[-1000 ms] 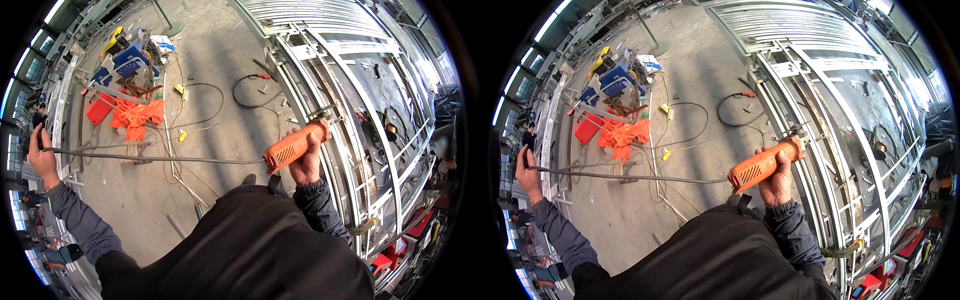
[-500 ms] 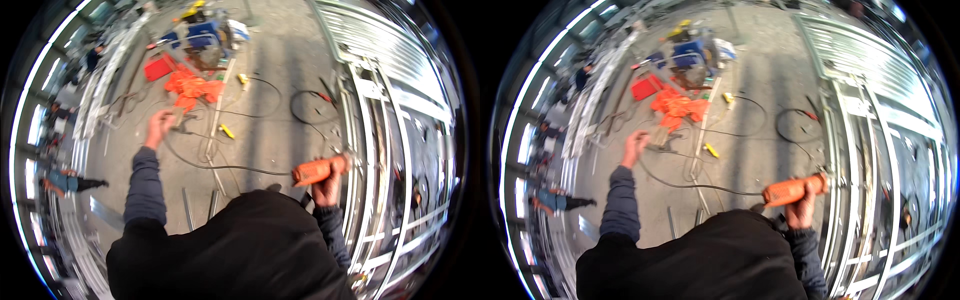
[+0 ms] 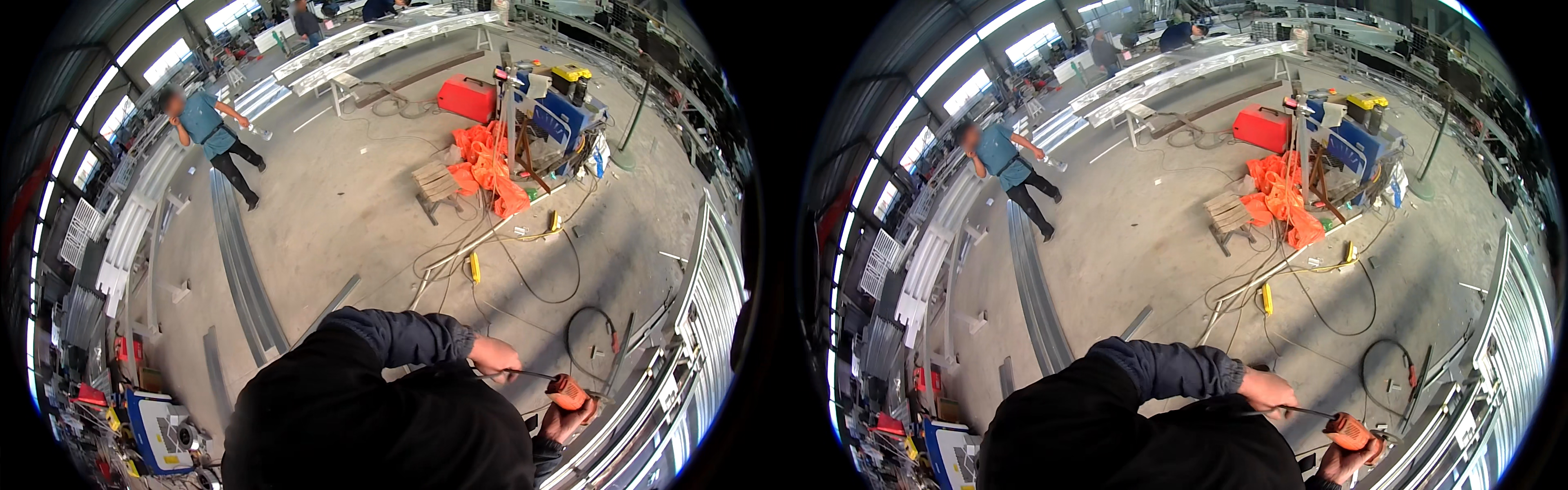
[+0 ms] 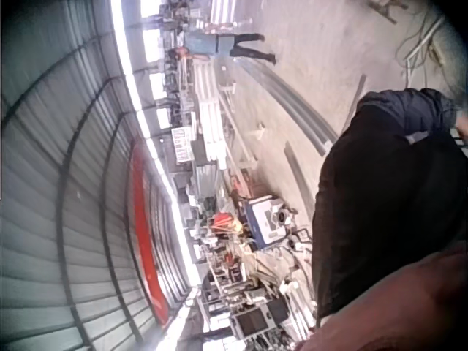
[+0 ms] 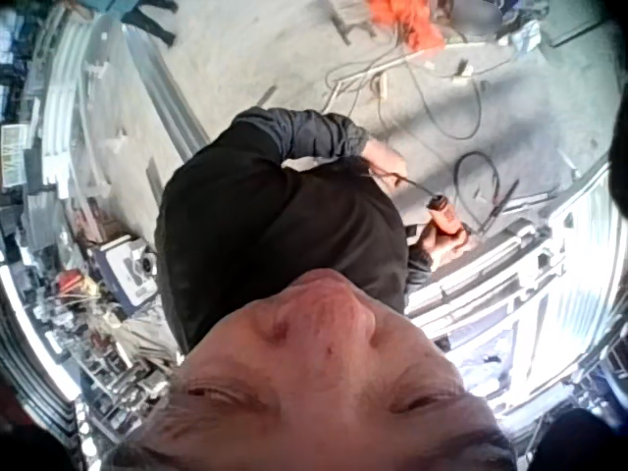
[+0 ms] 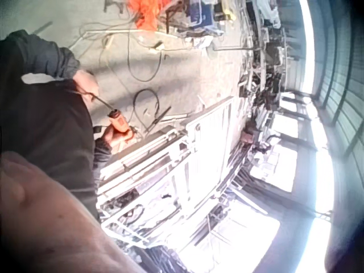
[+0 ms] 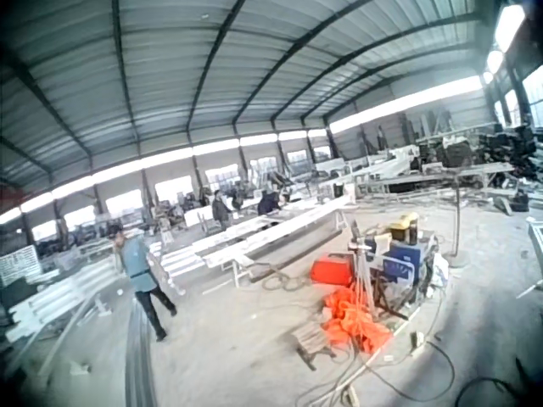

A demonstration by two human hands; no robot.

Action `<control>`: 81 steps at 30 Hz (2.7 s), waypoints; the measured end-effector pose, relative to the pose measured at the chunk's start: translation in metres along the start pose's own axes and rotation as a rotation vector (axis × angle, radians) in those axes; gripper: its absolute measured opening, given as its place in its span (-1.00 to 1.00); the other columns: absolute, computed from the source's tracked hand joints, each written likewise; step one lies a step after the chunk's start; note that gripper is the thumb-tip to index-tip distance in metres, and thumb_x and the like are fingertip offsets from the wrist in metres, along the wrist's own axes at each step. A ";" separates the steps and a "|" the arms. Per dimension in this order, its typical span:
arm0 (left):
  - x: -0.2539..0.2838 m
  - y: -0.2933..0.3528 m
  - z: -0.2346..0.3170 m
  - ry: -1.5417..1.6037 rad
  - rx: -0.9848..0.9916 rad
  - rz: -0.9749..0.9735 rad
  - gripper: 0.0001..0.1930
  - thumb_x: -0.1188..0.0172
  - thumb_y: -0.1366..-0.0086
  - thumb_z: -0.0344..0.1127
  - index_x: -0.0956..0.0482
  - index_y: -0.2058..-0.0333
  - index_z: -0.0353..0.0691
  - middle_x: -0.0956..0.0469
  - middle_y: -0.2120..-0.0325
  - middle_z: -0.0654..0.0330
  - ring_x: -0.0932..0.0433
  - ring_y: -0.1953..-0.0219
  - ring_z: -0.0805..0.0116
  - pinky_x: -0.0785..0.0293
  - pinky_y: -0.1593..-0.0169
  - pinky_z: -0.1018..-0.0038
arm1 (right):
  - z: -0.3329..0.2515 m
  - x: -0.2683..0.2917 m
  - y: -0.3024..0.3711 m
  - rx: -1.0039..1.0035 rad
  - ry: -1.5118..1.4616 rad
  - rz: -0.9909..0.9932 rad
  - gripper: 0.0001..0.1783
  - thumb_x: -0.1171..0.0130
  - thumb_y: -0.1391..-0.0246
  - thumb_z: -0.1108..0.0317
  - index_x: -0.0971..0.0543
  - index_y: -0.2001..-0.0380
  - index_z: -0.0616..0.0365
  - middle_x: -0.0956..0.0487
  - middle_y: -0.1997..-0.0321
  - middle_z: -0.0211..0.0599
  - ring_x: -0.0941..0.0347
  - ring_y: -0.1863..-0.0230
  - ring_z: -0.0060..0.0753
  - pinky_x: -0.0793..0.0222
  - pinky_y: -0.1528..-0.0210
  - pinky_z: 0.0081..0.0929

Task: The person welds metal frame components using a handheld welding torch, then grinds the welded joints with an angle grinder. The person handles metal bars and a welding torch, and later uses an angle grinder to smooth the welds.

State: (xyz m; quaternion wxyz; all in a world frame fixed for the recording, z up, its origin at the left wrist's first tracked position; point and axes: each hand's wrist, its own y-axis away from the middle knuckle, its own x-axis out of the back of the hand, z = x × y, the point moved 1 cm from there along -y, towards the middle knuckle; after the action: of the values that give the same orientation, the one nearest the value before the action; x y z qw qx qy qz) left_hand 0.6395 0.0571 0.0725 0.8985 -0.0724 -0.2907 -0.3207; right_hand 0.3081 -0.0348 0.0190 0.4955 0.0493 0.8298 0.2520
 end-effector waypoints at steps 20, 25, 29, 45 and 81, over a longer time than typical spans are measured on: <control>0.195 -0.083 -0.125 0.269 -0.025 0.065 -0.67 -0.17 -0.51 -0.16 -0.59 0.24 -0.41 -0.60 0.38 -0.21 -0.57 0.35 -0.07 -0.49 0.20 0.16 | 0.153 0.037 -0.149 -0.288 0.500 0.485 -0.43 -0.17 -0.44 0.12 -0.34 -0.32 0.22 -0.61 0.02 -0.04 -0.66 0.08 -0.02 -0.68 0.01 -0.06; 0.150 -0.094 -0.299 -0.015 -0.062 -0.002 -0.65 -0.23 -0.45 -0.14 -0.64 0.36 -0.35 -0.55 0.56 0.00 -0.55 0.45 0.13 -0.48 0.28 0.18 | 0.112 0.039 -0.084 -0.023 0.490 0.612 -0.53 -0.19 -0.44 0.15 -0.41 -0.26 0.13 -0.63 0.07 -0.22 -0.66 0.17 -0.23 -0.69 0.10 -0.18; 0.188 -0.101 -0.317 0.637 0.683 -0.160 -0.74 -0.25 -0.48 -0.12 -0.67 0.28 -0.20 -0.35 0.62 0.39 -0.27 0.59 0.55 -0.12 0.51 0.42 | 0.114 0.097 0.008 0.049 0.361 0.863 -0.56 -0.16 -0.46 0.17 -0.43 -0.29 0.05 -0.62 0.14 -0.30 -0.65 0.22 -0.29 -0.66 0.19 -0.26; 0.232 -0.115 -0.531 1.122 1.365 0.362 -0.90 -0.09 -0.51 -0.35 -0.46 0.27 -0.12 -0.31 0.64 0.35 -0.11 0.73 0.44 -0.29 0.51 0.27 | 0.205 0.141 0.129 -0.066 0.459 1.023 -0.51 -0.15 -0.40 0.40 -0.40 -0.31 0.35 -0.61 0.24 -0.22 -0.49 0.44 -0.50 -0.42 0.46 -0.48; -0.036 -0.255 -0.172 -0.389 0.073 -0.792 -0.60 -0.03 -0.49 -0.29 -0.59 -0.21 -0.24 -0.72 0.03 0.09 -0.71 0.08 0.20 -0.59 -0.03 0.40 | 0.183 0.221 0.313 0.039 0.318 1.238 -0.46 -0.25 -0.28 0.19 -0.61 -0.26 0.21 -0.73 0.21 -0.22 -0.66 0.31 -0.38 -0.63 0.29 -0.32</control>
State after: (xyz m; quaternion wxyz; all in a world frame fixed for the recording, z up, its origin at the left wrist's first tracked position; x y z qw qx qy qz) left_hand 0.5416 -0.1779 -0.1032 0.6370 0.0173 -0.4708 -0.6102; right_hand 0.2998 0.3777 -0.0809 0.1281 0.4906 0.7155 0.4805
